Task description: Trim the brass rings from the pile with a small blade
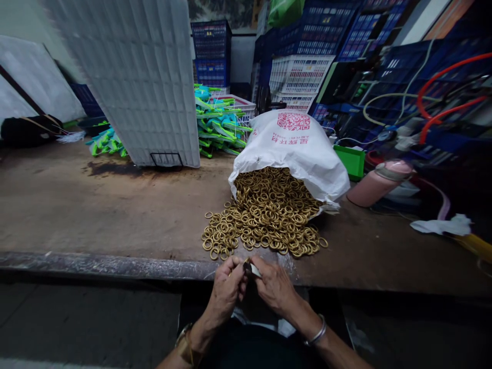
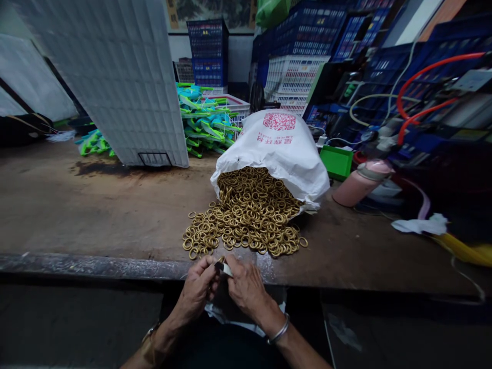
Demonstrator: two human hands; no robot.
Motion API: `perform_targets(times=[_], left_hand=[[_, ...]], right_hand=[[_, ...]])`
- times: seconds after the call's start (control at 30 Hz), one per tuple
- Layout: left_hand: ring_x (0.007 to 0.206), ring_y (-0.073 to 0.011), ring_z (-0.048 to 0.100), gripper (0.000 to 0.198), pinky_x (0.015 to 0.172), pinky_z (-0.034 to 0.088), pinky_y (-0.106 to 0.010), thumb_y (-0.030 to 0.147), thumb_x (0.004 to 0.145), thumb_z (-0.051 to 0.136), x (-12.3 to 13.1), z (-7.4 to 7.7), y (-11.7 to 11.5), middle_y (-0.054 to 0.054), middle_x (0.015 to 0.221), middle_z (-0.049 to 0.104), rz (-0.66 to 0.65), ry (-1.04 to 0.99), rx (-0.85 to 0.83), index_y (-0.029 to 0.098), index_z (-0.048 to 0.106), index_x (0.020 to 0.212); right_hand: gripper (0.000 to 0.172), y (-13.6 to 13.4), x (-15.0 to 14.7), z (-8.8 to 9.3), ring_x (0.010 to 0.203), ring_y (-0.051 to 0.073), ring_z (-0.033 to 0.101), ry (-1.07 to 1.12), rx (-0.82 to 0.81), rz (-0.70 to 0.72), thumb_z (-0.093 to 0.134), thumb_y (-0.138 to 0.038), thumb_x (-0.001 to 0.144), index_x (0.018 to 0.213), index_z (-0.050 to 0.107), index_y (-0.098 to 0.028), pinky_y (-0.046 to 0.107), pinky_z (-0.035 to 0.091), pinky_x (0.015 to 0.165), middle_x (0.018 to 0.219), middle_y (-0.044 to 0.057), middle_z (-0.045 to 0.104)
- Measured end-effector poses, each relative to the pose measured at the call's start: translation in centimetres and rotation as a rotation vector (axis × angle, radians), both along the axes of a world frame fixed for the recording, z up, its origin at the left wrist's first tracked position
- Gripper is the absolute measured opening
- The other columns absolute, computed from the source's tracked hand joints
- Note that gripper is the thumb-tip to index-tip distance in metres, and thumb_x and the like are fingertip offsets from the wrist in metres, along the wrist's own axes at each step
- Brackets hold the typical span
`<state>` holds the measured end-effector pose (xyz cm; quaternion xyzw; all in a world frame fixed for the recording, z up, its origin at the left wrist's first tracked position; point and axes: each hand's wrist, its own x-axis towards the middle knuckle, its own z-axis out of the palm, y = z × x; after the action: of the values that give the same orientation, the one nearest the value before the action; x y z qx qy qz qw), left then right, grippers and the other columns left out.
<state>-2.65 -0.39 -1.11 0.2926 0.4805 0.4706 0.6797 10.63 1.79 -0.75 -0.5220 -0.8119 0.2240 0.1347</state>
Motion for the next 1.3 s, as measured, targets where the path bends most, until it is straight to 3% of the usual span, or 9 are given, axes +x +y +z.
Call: perform_targets(times=[0.17, 0.4, 0.6, 0.73, 0.87, 1.07, 1.3], left_hand=[[0.035, -0.0027, 0.034, 0.030, 0.033, 0.025, -0.012, 0.046, 0.070, 0.057, 0.0, -0.5, -0.2, 0.009, 0.049, 0.043, 0.007, 0.021, 0.008, 0.019, 0.045, 0.073], [0.036, -0.0031, 0.037, 0.030, 0.032, 0.025, -0.012, 0.046, 0.069, 0.059, 0.0, -0.1, -0.1, 0.008, 0.051, 0.045, 0.011, 0.053, -0.009, 0.019, 0.045, 0.072], [0.035, -0.0028, 0.035, 0.030, 0.032, 0.025, -0.012, 0.046, 0.071, 0.056, 0.0, -0.1, -0.4, 0.008, 0.049, 0.043, 0.001, 0.089, 0.023, 0.019, 0.044, 0.068], [0.036, -0.0035, 0.036, 0.031, 0.034, 0.028, -0.013, 0.047, 0.072, 0.056, -0.1, 0.4, -0.7, 0.007, 0.049, 0.044, -0.019, 0.128, 0.089, 0.018, 0.046, 0.069], [0.035, -0.0036, 0.035, 0.032, 0.032, 0.026, -0.013, 0.049, 0.071, 0.056, -0.2, 0.5, -0.3, 0.007, 0.049, 0.043, -0.012, 0.122, 0.054, 0.019, 0.045, 0.069], [0.036, -0.0033, 0.034, 0.030, 0.034, 0.027, -0.013, 0.047, 0.072, 0.055, -0.1, -0.2, 0.0, 0.008, 0.048, 0.042, -0.024, 0.101, 0.019, 0.019, 0.044, 0.070], [0.036, -0.0026, 0.035, 0.029, 0.034, 0.026, -0.013, 0.045, 0.071, 0.057, -0.4, -0.5, -0.2, 0.008, 0.050, 0.044, -0.052, 0.057, -0.006, 0.018, 0.045, 0.071]], right_hand=[[0.027, -0.1, -0.1, 0.0, 0.063, 0.015, 0.054, -0.066, 0.054, -0.027, 0.037, -0.007, 0.071, 0.090, 0.051, -0.020, 0.025, 0.023, 0.053, 0.072, 0.001, 0.063], [0.029, -0.3, -0.3, 0.0, 0.065, 0.014, 0.054, -0.116, 0.096, -0.082, 0.038, -0.006, 0.072, 0.093, 0.053, -0.020, 0.026, 0.023, 0.056, 0.077, 0.001, 0.064], [0.025, 0.3, 0.0, -0.5, 0.060, 0.014, 0.053, -0.124, 0.092, -0.055, 0.038, -0.007, 0.073, 0.089, 0.052, -0.020, 0.026, 0.021, 0.052, 0.069, 0.001, 0.063], [0.022, 1.2, 0.9, -1.0, 0.054, 0.014, 0.051, -0.193, 0.032, -0.111, 0.038, -0.009, 0.072, 0.085, 0.052, -0.019, 0.026, 0.019, 0.050, 0.063, 0.001, 0.060], [0.021, 1.5, 1.3, -0.7, 0.056, 0.014, 0.051, -0.063, 0.037, -0.162, 0.035, -0.009, 0.074, 0.083, 0.051, -0.020, 0.024, 0.025, 0.052, 0.063, 0.001, 0.058], [0.027, 0.3, 0.3, 0.3, 0.060, 0.015, 0.053, -0.016, 0.041, -0.004, 0.036, -0.007, 0.069, 0.087, 0.051, -0.019, 0.024, 0.025, 0.054, 0.067, 0.002, 0.061], [0.032, 0.1, -0.3, 0.1, 0.067, 0.016, 0.054, -0.193, -0.001, -0.054, 0.038, -0.006, 0.067, 0.095, 0.049, -0.018, 0.025, 0.025, 0.057, 0.077, 0.003, 0.063]])
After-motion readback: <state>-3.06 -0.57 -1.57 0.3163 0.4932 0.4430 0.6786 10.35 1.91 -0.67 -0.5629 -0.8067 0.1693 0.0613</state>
